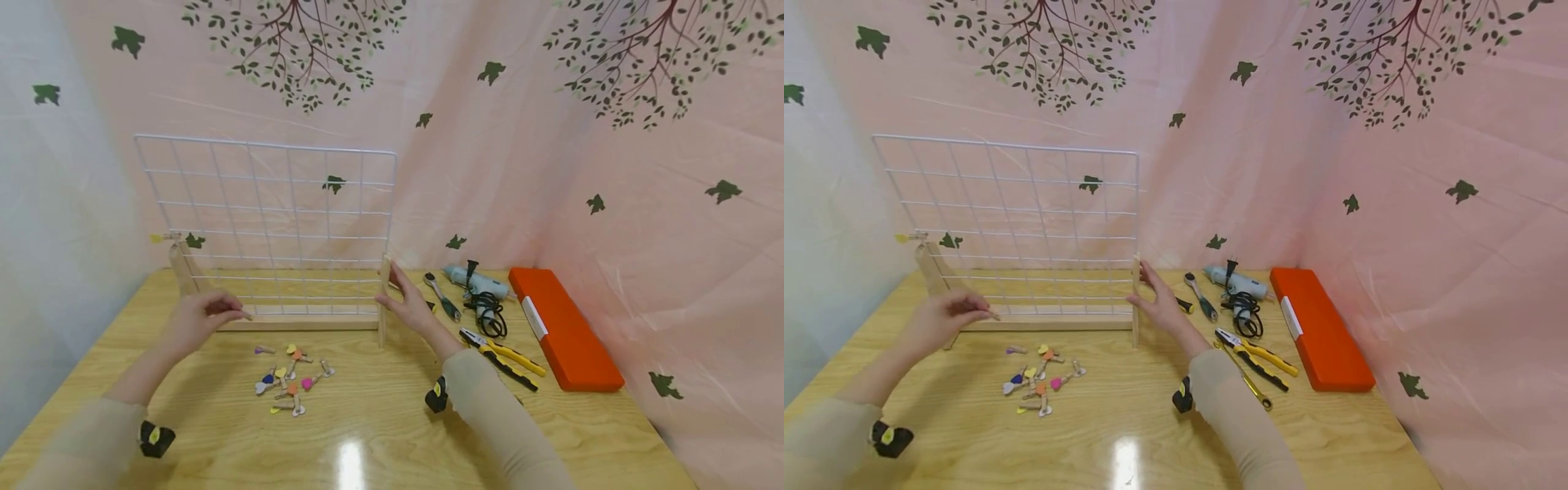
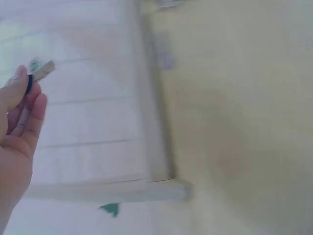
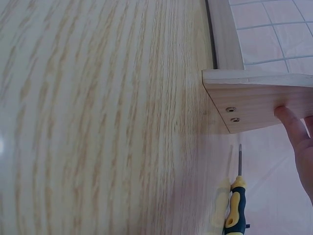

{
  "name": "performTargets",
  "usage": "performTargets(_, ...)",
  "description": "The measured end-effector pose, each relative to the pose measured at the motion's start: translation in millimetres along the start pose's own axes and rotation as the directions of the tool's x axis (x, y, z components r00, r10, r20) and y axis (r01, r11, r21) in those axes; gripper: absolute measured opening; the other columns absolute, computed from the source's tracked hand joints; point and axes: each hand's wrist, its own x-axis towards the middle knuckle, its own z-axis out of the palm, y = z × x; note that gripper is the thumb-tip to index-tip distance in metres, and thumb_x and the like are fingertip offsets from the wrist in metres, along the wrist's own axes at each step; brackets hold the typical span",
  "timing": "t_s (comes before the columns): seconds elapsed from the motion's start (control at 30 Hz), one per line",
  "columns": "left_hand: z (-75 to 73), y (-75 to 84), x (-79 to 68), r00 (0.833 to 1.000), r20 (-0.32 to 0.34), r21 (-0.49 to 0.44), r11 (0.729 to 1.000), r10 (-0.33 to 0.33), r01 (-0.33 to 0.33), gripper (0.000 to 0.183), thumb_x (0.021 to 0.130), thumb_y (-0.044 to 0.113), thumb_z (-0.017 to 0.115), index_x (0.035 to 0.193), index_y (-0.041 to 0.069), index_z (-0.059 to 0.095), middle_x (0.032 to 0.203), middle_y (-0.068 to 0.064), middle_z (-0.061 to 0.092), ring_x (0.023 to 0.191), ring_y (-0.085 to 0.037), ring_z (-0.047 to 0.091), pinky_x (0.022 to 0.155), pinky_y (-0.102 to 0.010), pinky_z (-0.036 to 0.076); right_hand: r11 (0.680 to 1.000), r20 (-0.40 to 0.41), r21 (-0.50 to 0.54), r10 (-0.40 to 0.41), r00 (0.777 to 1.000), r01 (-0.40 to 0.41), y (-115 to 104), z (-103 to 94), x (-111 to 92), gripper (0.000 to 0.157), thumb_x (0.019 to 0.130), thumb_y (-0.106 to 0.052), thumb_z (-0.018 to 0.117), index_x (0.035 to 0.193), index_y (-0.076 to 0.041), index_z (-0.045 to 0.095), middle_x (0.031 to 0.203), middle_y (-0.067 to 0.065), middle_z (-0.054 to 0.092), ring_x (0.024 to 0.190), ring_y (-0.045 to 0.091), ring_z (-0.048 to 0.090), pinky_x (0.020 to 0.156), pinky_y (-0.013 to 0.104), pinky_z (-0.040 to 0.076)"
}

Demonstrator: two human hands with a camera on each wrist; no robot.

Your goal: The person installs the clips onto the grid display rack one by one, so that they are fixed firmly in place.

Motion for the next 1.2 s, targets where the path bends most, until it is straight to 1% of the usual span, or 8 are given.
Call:
performTargets(0.17, -46.8, 15.7, 23.2, 0.926, -0.288, -0.274, 0.947, -0.245, 0.166, 0.017, 0.079, 0.010, 0.066, 0.091, -0.002, 0.065, 0.080, 0.015, 0.066, 0.069, 0.002, 0.056, 0.059, -0.009, 0.043, 1.000, -0.005, 0.000, 0.008, 1.000, -0.008, 7, 0.5, 1, 0.076, 0.085, -0.017, 0.060, 0.143, -0.018, 0.012, 0.138, 0.013, 0.038, 0.128, 0.025, 0.032, 0.102, 0.049, 0.025)
performTargets(0.3, -81.5, 24.7, 43.1, 0.734, -0.475, -0.565, 0.808, -0.485, 0.168, 0.024, 0.066, 0.008, 0.076, 0.086, -0.003, 0.069, 0.073, 0.009, 0.068, 0.074, -0.003, 0.052, 0.059, -0.007, 0.037, 1.000, -0.010, 0.004, 0.024, 1.000, -0.024, 2, -0.8, 0, 0.076, 0.084, -0.013, 0.060, 0.143, -0.015, 0.013, 0.138, 0.011, 0.039, 0.128, 0.026, 0.032, 0.103, 0.047, 0.025)
performTargets(0.4, -101.6, 22.8, 54.0, 0.574, -0.449, -0.759, 0.631, -0.685, 0.159, 0.036, 0.052, 0.015, 0.083, 0.083, 0.002, 0.071, 0.070, 0.006, 0.066, 0.076, -0.004, 0.049, 0.052, -0.011, 0.031, 1.000, -0.010, -0.007, 0.020, 1.000, -0.020, -2, -2.4, -1, 0.075, 0.084, -0.013, 0.060, 0.143, -0.014, 0.013, 0.138, 0.011, 0.039, 0.128, 0.026, 0.033, 0.103, 0.046, 0.025)
performTargets(0.53, -114.7, 13.3, 61.3, 0.446, -0.390, -0.869, 0.482, -0.805, 0.111, 0.046, 0.043, 0.018, 0.086, 0.084, 0.005, 0.071, 0.074, 0.003, 0.065, 0.075, -0.003, 0.056, 0.057, -0.013, 0.039, 1.000, -0.005, -0.015, 0.013, 1.000, -0.014, -3, -2.9, -1, 0.075, 0.085, -0.014, 0.060, 0.143, -0.014, 0.013, 0.138, 0.011, 0.038, 0.128, 0.027, 0.032, 0.101, 0.047, 0.027)
performTargets(0.67, -115.7, 4.1, 66.1, 0.403, -0.370, -0.899, 0.431, -0.837, 0.070, 0.047, 0.043, 0.016, 0.086, 0.086, 0.005, 0.070, 0.075, 0.002, 0.065, 0.075, -0.007, 0.063, 0.079, -0.014, 0.043, 1.000, -0.008, -0.016, 0.015, 1.000, -0.015, 12, -0.5, 3, 0.076, 0.084, -0.019, 0.060, 0.143, -0.020, 0.012, 0.138, 0.010, 0.038, 0.128, 0.025, 0.033, 0.101, 0.047, 0.028)
performTargets(0.9, -102.4, -3.9, 78.6, 0.407, -0.373, -0.888, 0.448, -0.834, 0.102, 0.045, 0.044, 0.019, 0.085, 0.085, 0.007, 0.070, 0.075, 0.002, 0.065, 0.073, -0.007, 0.062, 0.076, -0.017, 0.044, 0.998, -0.015, -0.031, 0.049, 0.999, -0.049, 27, 3.5, 6, 0.078, 0.084, -0.027, 0.060, 0.144, -0.020, 0.010, 0.139, 0.005, 0.037, 0.129, 0.021, 0.032, 0.103, 0.044, 0.026)
performTargets(1.1, -95.9, -3.9, 74.2, 0.438, -0.404, -0.811, 0.536, -0.803, 0.234, 0.048, 0.049, 0.033, 0.079, 0.093, 0.015, 0.069, 0.085, 0.010, 0.058, 0.073, -0.003, 0.043, 0.056, -0.014, 0.032, 0.999, -0.007, -0.019, 0.030, 1.000, -0.030, 4, 1.2, 1, 0.076, 0.085, -0.014, 0.060, 0.143, -0.010, 0.012, 0.138, 0.016, 0.037, 0.128, 0.029, 0.033, 0.102, 0.048, 0.025)
performTargets(1.2, -89.7, 0.8, 67.9, 0.474, -0.467, -0.697, 0.641, -0.746, 0.321, 0.048, 0.055, 0.038, 0.076, 0.099, 0.020, 0.068, 0.086, 0.012, 0.049, 0.072, -0.003, 0.038, 0.057, -0.017, 0.029, 0.999, -0.003, -0.021, 0.036, 0.999, -0.036, -5, -0.2, -1, 0.075, 0.085, -0.012, 0.059, 0.143, -0.007, 0.012, 0.137, 0.017, 0.037, 0.127, 0.030, 0.033, 0.102, 0.048, 0.025)
